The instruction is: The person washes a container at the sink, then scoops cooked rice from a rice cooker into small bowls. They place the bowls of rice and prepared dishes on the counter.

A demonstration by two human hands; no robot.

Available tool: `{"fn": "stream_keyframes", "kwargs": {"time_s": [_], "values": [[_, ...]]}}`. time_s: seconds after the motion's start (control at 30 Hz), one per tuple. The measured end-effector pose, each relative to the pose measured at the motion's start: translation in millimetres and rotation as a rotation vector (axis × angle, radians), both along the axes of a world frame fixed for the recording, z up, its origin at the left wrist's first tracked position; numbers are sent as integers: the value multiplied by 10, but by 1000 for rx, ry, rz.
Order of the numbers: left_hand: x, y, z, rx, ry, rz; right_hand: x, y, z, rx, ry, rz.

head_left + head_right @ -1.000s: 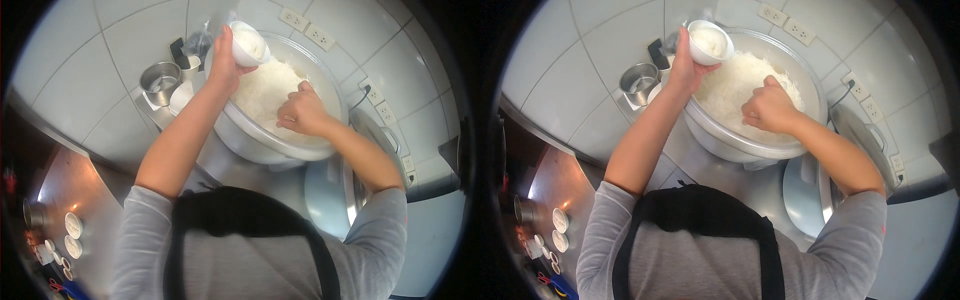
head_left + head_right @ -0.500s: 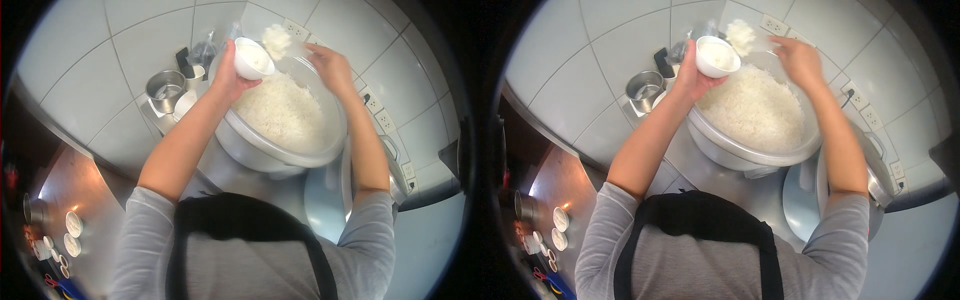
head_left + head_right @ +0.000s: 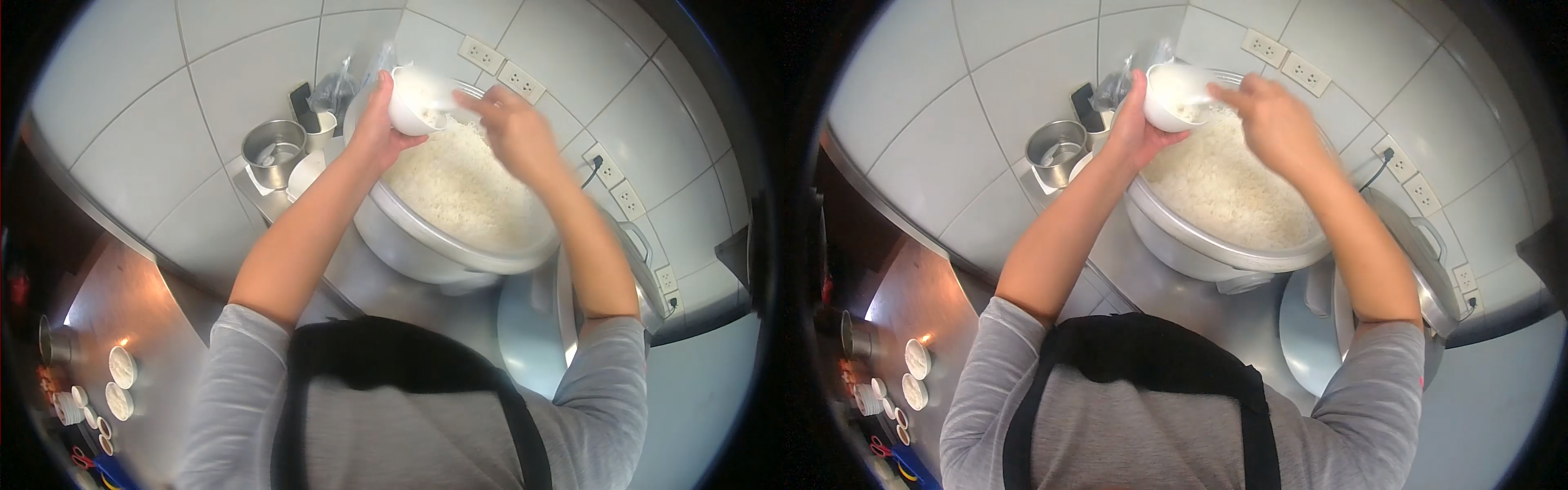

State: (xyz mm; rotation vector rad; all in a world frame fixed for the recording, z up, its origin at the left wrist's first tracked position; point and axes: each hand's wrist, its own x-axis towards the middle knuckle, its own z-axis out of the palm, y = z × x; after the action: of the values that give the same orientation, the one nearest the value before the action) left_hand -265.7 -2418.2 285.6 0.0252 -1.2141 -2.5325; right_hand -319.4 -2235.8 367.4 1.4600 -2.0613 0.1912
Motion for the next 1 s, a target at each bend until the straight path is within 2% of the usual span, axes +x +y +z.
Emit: {"fn": "stream_keyframes", "kwargs": {"time_s": [0.03, 0.13, 0.23, 0.27, 0.37, 0.4, 0.53, 0.63, 0.73, 0.83, 1.0], "values": [[-6, -10, 4, -8, -11, 17, 13, -10, -65, 16, 58, 23], [45, 8, 43, -33, -12, -11, 23, 61, 30, -2, -141, 22], [23, 2, 29, 43, 147, -45, -285, 125, 35, -323, -616, 115], [27, -5, 22, 72, 185, -78, -322, 131, -24, -365, -745, 67], [66, -32, 49, 132, 260, -145, -134, 110, -411, -336, -591, 211], [80, -29, 50, 138, 251, -150, -12, 127, -379, -286, -716, 138], [97, 8, 49, 100, 281, -138, -253, 79, -134, -483, -638, 183], [132, 3, 42, 78, 279, -183, -377, 104, -33, -272, -588, 251], [116, -33, 19, 62, 242, -195, -369, 156, -153, -175, -505, 327], [66, -29, -7, 38, 245, -203, -405, 204, -25, -158, -470, 294], [29, -28, -55, 22, 252, -137, -334, 189, -67, -160, -203, 218]]}}
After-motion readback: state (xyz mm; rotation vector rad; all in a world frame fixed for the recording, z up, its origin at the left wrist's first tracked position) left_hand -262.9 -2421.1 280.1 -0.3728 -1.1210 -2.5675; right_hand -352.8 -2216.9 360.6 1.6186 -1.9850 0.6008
